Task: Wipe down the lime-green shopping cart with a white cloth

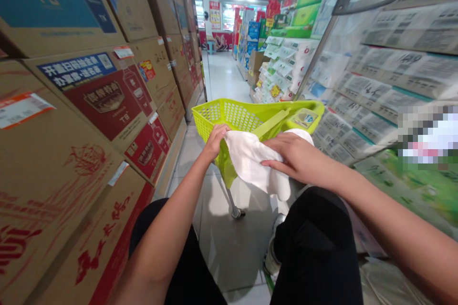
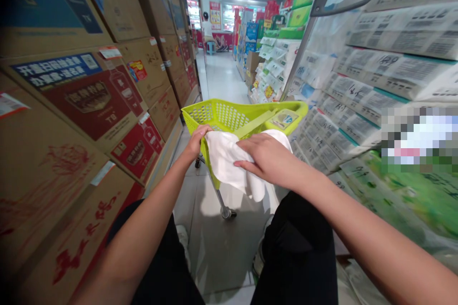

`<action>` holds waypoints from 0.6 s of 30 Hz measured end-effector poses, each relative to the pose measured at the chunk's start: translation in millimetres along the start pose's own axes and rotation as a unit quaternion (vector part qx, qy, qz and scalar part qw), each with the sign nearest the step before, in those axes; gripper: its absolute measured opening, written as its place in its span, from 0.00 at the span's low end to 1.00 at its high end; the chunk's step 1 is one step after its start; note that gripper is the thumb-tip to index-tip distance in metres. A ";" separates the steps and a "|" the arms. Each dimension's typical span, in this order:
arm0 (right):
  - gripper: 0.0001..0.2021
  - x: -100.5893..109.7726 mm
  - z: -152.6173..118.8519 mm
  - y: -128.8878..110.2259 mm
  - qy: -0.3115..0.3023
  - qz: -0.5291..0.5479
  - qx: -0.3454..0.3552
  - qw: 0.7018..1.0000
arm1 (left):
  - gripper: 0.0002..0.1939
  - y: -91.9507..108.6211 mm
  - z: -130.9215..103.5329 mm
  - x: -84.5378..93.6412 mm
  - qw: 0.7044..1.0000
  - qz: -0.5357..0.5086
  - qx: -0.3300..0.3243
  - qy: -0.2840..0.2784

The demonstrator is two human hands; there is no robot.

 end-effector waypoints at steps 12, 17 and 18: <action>0.21 40.7 -20.0 84.5 0.095 -0.027 0.036 0.994 | 0.23 -40.2 8.6 2.4 0.984 -0.147 0.054 0.084; 0.20 44.1 -1.0 69.8 0.032 -0.037 0.071 0.996 | 0.22 -38.2 7.2 5.3 0.982 -0.157 0.043 0.097; 0.20 39.7 2.8 60.0 0.009 -0.025 0.089 0.996 | 0.22 -38.3 7.1 6.3 0.982 -0.158 0.042 0.100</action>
Point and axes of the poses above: each hand's wrist, its own z-axis towards the middle knuckle, its own x-axis out of the back of the hand, y = z × x, the point moved 6 cm from there along z, towards the middle knuckle, and after that the axes turned 9 degrees about z, right-handed, at the moved point
